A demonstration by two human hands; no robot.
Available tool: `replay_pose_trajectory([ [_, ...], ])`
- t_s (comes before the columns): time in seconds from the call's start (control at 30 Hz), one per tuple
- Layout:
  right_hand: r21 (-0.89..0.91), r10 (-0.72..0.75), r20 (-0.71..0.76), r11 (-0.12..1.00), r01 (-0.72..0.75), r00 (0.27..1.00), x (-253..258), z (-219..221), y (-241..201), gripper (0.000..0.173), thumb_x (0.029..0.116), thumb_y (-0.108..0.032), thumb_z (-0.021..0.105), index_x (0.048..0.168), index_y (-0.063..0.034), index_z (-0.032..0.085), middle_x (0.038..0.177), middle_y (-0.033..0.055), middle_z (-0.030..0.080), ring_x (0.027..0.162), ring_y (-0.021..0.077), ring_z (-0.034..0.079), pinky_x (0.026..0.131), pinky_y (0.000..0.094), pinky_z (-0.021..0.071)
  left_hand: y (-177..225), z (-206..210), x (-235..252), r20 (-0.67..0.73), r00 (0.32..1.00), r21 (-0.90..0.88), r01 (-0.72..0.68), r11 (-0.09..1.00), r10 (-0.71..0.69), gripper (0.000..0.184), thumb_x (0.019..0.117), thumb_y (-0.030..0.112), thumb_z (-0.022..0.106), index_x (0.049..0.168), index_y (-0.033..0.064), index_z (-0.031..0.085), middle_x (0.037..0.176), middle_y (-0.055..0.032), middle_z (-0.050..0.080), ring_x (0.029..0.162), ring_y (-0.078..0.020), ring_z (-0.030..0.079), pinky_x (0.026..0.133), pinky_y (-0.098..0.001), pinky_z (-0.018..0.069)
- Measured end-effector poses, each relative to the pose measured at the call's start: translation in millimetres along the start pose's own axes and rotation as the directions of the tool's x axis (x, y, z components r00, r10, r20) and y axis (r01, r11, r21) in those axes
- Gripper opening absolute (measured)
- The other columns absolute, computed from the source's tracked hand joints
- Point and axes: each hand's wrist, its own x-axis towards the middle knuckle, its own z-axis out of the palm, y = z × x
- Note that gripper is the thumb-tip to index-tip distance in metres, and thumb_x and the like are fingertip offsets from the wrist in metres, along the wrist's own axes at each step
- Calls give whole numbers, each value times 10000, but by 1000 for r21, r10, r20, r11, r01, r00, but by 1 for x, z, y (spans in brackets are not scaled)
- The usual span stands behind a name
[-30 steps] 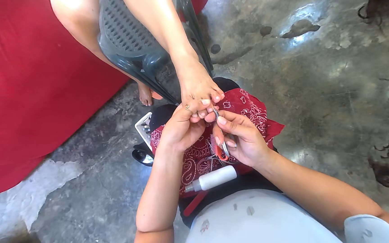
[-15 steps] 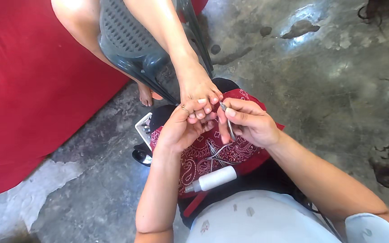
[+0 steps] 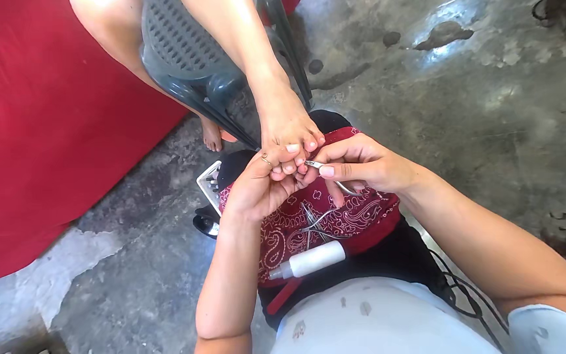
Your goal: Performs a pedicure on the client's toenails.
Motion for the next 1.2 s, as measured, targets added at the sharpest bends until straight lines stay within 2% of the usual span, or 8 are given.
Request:
replay_pose_trajectory([
  [0.2, -57, 6, 30, 998, -5, 1000, 5, -3, -5, 246, 1070, -75, 463, 1043, 38, 680, 724, -5, 689, 505, -50, 515, 442, 98, 392, 1, 0, 0, 8, 1000, 13, -2, 1000, 2, 136, 982, 153, 587, 908, 89, 681, 703, 2, 618, 686, -91, 660, 754, -267, 598],
  [0.33, -110, -17, 39, 994, 21, 999, 7, -4, -5, 238, 1058, -49, 454, 1034, 58, 665, 707, -13, 634, 531, -12, 541, 485, 130, 467, 1, 0, 0, 11, 1000, 12, -14, 1000, 14, 148, 986, 148, 579, 897, 82, 678, 692, 4, 610, 670, -85, 654, 749, -260, 600],
  [0.57, -174, -52, 30, 983, 57, 998, 5, -3, -4, 225, 1051, -55, 472, 1041, 68, 661, 628, -42, 528, 498, -27, 457, 455, 116, 389, 4, -2, 5, 31, 999, 6, 16, 1000, -16, 149, 988, 127, 553, 901, 80, 665, 711, -9, 620, 708, -102, 664, 784, -288, 604],
  [0.73, -88, -50, 24, 995, 52, 998, 4, -1, -2, 235, 1063, -56, 464, 1067, 65, 666, 683, -24, 626, 503, -36, 506, 456, 112, 425, 2, -1, 1, 15, 1000, -4, 4, 1000, -4, 152, 988, 141, 576, 896, 80, 679, 687, 3, 611, 681, -92, 662, 770, -275, 605],
  [0.8, -50, -44, 27, 998, 45, 999, 4, -1, -1, 229, 1068, -67, 476, 1059, 54, 671, 691, -6, 668, 486, -45, 505, 433, 103, 396, 1, 0, 0, -3, 1000, -8, -6, 1000, 6, 141, 983, 146, 589, 885, 87, 672, 670, 9, 596, 655, -82, 646, 751, -262, 600],
  [0.9, -39, -38, 24, 998, 39, 999, 5, -1, -1, 226, 1061, -58, 480, 1054, 51, 678, 701, -3, 681, 494, -42, 527, 438, 102, 412, 1, 0, 0, 7, 1000, 0, -9, 1000, 9, 141, 981, 144, 591, 880, 89, 672, 678, 8, 601, 657, -82, 645, 749, -257, 596],
  [1.03, -62, -47, 21, 997, 48, 999, 6, -2, -1, 218, 1051, -48, 481, 1041, 58, 672, 679, -26, 630, 524, -19, 549, 487, 127, 478, 4, -2, 5, 41, 999, 18, 15, 1000, -15, 155, 985, 124, 563, 893, 80, 680, 716, -4, 631, 712, -96, 667, 784, -282, 604],
  [1.2, -68, -33, 33, 997, 35, 999, 4, -1, -3, 238, 1057, -56, 459, 1070, 68, 662, 626, -52, 527, 479, -36, 451, 436, 110, 383, 1, 0, -1, -11, 1000, -5, -10, 1000, 10, 138, 976, 144, 600, 865, 99, 669, 680, 0, 611, 662, -86, 656, 742, -261, 602],
])
